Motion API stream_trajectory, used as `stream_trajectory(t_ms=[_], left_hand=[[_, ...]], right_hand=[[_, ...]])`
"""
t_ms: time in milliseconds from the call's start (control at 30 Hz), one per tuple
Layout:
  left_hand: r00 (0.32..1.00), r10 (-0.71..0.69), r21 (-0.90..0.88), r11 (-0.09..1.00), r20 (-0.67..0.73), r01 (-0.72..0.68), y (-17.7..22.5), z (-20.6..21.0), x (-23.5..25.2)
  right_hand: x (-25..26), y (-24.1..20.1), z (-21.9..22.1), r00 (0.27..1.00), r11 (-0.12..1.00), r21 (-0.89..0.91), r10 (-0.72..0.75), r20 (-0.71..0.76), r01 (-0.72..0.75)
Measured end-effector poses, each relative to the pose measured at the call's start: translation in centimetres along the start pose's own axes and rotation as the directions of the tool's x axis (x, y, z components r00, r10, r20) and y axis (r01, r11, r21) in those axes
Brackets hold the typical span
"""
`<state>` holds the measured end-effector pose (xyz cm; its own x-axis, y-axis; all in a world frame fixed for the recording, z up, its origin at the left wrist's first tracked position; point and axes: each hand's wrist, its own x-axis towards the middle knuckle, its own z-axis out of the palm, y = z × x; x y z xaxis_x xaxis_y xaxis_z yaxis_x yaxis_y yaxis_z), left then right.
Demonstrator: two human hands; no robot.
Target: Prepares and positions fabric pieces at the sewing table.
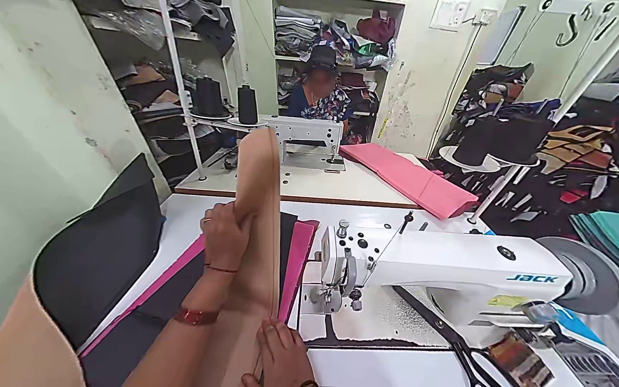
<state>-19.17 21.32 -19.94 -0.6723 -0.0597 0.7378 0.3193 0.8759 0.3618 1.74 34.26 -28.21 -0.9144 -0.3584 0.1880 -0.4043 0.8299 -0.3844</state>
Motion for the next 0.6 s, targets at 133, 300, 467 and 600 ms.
stream_trajectory(t_ms=[133,300,467,600], left_hand=[[0.915,0.028,0.203,0.972,0.402,-0.119,-0.5,3.6,0.1],[0.626,0.001,0.179,0.958,0.78,-0.225,6.9,-0.5,1.4],[0.585,0.053,0.046,0.987,0.809,-0.153,7.0,1.3,-0.2],[0.741,0.516,-0.322,0.855,0.431,-0.408,3.3,5.4,-1.5]], right_hand=[[0.1,-0.1,0.2,1.0,1.0,0.011,-0.008,-0.026,0.008],[0.0,0.1,0.2,0.997,0.999,0.025,-0.023,-0.077,0.025],[0.1,-0.1,0.2,0.996,0.999,0.007,-0.03,-0.081,0.031],[0.1,0.1,0.2,0.995,0.999,0.013,-0.028,-0.098,0.03]])
